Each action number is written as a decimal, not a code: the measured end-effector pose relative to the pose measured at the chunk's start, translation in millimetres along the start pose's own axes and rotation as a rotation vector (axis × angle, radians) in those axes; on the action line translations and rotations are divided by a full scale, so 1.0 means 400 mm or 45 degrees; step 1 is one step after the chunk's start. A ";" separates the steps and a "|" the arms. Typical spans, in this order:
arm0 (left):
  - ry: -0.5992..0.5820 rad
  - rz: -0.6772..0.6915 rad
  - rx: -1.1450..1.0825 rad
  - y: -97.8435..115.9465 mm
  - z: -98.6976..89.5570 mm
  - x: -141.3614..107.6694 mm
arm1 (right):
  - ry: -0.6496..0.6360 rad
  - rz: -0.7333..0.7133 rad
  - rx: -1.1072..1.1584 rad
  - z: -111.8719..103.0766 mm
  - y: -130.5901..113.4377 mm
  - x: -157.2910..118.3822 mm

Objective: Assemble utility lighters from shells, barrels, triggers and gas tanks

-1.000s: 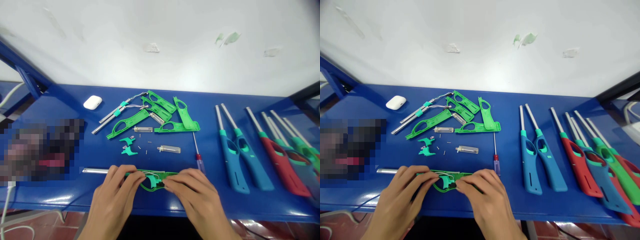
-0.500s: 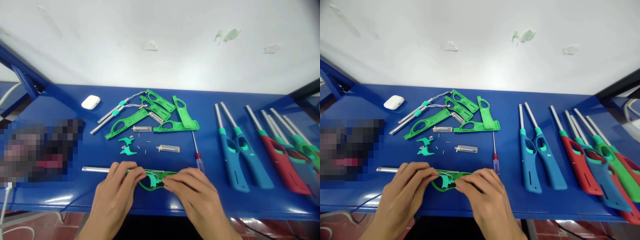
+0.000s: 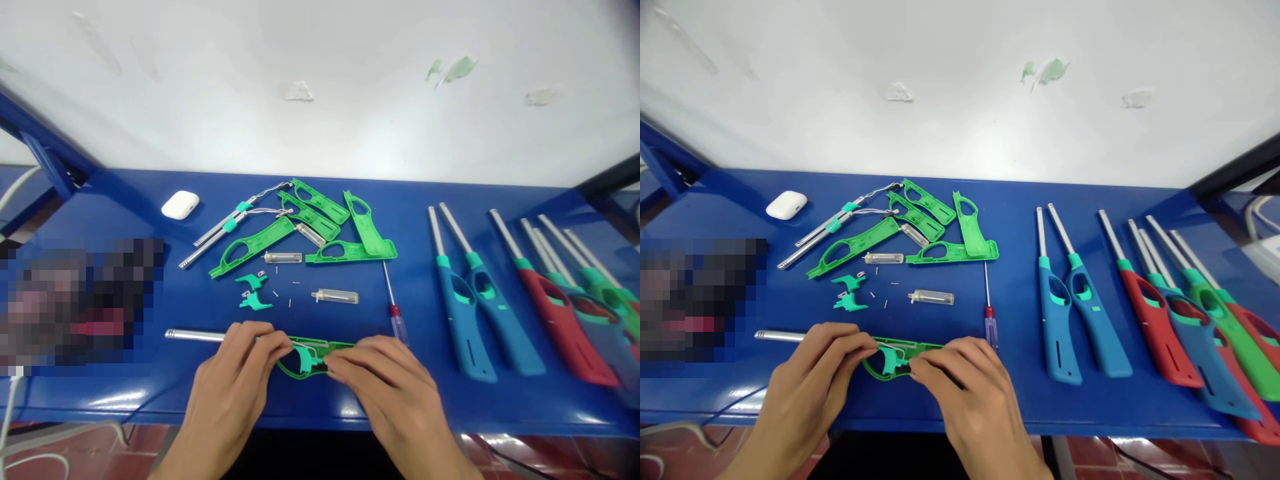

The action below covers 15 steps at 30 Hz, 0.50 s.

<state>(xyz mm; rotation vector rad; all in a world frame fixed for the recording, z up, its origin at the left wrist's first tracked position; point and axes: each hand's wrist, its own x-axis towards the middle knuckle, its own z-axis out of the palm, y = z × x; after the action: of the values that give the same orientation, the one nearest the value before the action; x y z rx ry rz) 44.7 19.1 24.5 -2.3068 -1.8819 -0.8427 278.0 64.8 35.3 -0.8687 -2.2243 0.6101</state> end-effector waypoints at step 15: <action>-0.001 0.020 0.028 -0.001 0.002 0.001 | 0.011 -0.011 -0.037 0.004 -0.001 0.002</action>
<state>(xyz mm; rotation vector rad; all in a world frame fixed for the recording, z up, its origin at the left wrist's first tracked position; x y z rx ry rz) 44.7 19.6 24.0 -2.3060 -1.8616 -0.8153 276.3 64.8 34.9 -0.8740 -2.2329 0.5701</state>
